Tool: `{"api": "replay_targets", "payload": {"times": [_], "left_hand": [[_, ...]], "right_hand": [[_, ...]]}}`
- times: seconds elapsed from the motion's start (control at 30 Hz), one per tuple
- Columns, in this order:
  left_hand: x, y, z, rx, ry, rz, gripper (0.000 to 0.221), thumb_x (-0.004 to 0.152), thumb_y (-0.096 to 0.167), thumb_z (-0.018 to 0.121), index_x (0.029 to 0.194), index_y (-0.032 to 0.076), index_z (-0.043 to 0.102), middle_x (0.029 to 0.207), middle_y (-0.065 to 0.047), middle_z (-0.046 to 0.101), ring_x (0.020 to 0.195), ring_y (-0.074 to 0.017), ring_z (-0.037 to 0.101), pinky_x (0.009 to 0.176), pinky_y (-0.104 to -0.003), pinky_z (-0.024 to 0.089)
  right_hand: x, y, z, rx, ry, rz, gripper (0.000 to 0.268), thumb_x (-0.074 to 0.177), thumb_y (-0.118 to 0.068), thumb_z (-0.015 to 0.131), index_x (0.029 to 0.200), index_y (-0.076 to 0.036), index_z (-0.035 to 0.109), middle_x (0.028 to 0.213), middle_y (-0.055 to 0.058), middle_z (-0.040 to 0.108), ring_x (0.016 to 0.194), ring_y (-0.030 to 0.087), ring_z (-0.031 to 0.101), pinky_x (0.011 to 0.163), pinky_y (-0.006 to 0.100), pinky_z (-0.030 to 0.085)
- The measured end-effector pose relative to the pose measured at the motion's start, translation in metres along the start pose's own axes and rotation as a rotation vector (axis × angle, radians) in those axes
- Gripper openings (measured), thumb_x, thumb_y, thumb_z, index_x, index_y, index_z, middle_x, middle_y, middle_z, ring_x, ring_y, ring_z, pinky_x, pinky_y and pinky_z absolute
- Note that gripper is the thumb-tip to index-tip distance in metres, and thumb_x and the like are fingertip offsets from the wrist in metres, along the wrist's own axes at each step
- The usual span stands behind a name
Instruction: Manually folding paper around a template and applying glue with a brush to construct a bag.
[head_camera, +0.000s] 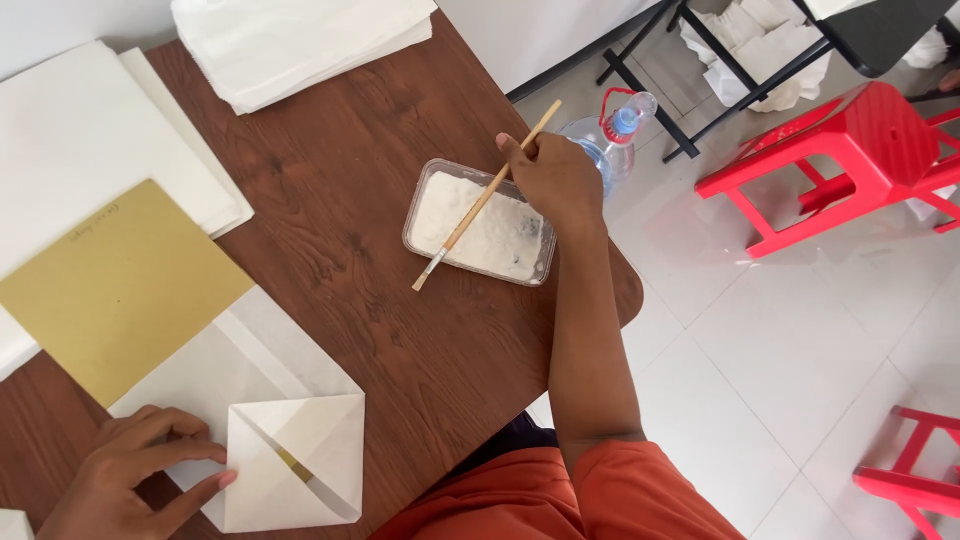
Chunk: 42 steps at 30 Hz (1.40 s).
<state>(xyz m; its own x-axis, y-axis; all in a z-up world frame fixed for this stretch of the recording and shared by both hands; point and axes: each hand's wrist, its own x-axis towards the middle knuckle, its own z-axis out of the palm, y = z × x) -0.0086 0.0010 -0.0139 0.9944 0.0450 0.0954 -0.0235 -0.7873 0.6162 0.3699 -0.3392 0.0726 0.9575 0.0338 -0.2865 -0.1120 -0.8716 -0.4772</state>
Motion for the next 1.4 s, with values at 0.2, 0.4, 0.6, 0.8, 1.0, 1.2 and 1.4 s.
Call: {"api": "replay_targets", "payload": {"times": [0.2,0.4,0.6,0.8,1.0,1.2,1.4], "left_hand": [[0.012,0.026,-0.018,0.009,-0.122,-0.077,0.012,0.072,0.037,0.085,0.073,0.025,0.085,0.081,0.013,0.074,0.084,-0.0092,0.069,0.088,-0.031,0.047],[0.021,0.045,-0.029,-0.025,-0.186,-0.169,0.011,0.082,0.032,0.08,0.075,0.024,0.085,0.083,0.013,0.072,0.085,-0.0087,0.066,0.093,-0.032,0.041],[0.016,0.046,-0.033,-0.071,-0.192,-0.129,0.019,0.087,0.037,0.079,0.075,0.022,0.078,0.078,0.01,0.063,0.082,-0.0136,0.06,0.089,-0.033,0.037],[0.009,0.033,-0.026,-0.113,-0.169,-0.066,0.016,0.087,0.034,0.082,0.078,0.021,0.079,0.074,0.01,0.059,0.08,-0.0123,0.055,0.091,-0.031,0.036],[0.007,0.032,-0.025,-0.113,-0.135,-0.045,0.01,0.082,0.028,0.08,0.076,0.02,0.079,0.078,0.001,0.067,0.088,-0.0215,0.064,0.091,-0.04,0.043],[0.007,0.031,-0.029,-0.176,-0.129,-0.036,0.01,0.08,0.028,0.083,0.075,0.02,0.08,0.078,-0.001,0.068,0.088,-0.0232,0.065,0.09,-0.04,0.045],[0.008,0.036,-0.03,-0.185,-0.156,-0.039,0.007,0.079,0.024,0.083,0.076,0.018,0.081,0.08,-0.002,0.069,0.09,-0.0235,0.065,0.092,-0.043,0.043]], "right_hand": [[0.001,-0.005,0.005,-0.141,-0.018,-0.072,0.055,0.097,-0.07,0.051,0.082,-0.018,0.065,0.09,0.004,0.071,0.091,0.03,0.067,0.077,0.047,0.046],[-0.016,-0.013,-0.002,-0.13,-0.014,-0.043,0.056,0.098,-0.071,0.055,0.079,-0.018,0.057,0.083,-0.002,0.064,0.083,0.021,0.06,0.073,0.042,0.043],[0.031,0.038,0.023,-0.217,0.782,-0.408,0.031,0.107,-0.048,0.071,0.088,-0.023,0.074,0.08,0.002,0.075,0.078,0.037,0.071,0.063,0.051,0.053],[-0.095,-0.038,0.056,0.32,0.348,-1.136,0.017,0.112,0.008,0.053,0.108,-0.002,0.066,0.1,0.011,0.069,0.081,0.022,0.06,0.073,0.032,0.045],[-0.174,-0.079,0.113,-0.112,-0.665,-1.272,0.013,0.095,-0.016,0.065,0.101,-0.007,0.073,0.093,0.015,0.074,0.091,0.038,0.074,0.075,0.048,0.06],[-0.168,-0.073,0.134,-0.096,-0.598,-1.281,0.007,0.092,-0.017,0.073,0.093,-0.011,0.069,0.088,0.005,0.067,0.091,0.025,0.07,0.077,0.038,0.057],[-0.162,-0.064,0.139,0.021,-0.612,-1.279,0.005,0.089,-0.014,0.077,0.089,-0.014,0.072,0.083,0.002,0.067,0.085,0.021,0.066,0.073,0.035,0.054]]}}
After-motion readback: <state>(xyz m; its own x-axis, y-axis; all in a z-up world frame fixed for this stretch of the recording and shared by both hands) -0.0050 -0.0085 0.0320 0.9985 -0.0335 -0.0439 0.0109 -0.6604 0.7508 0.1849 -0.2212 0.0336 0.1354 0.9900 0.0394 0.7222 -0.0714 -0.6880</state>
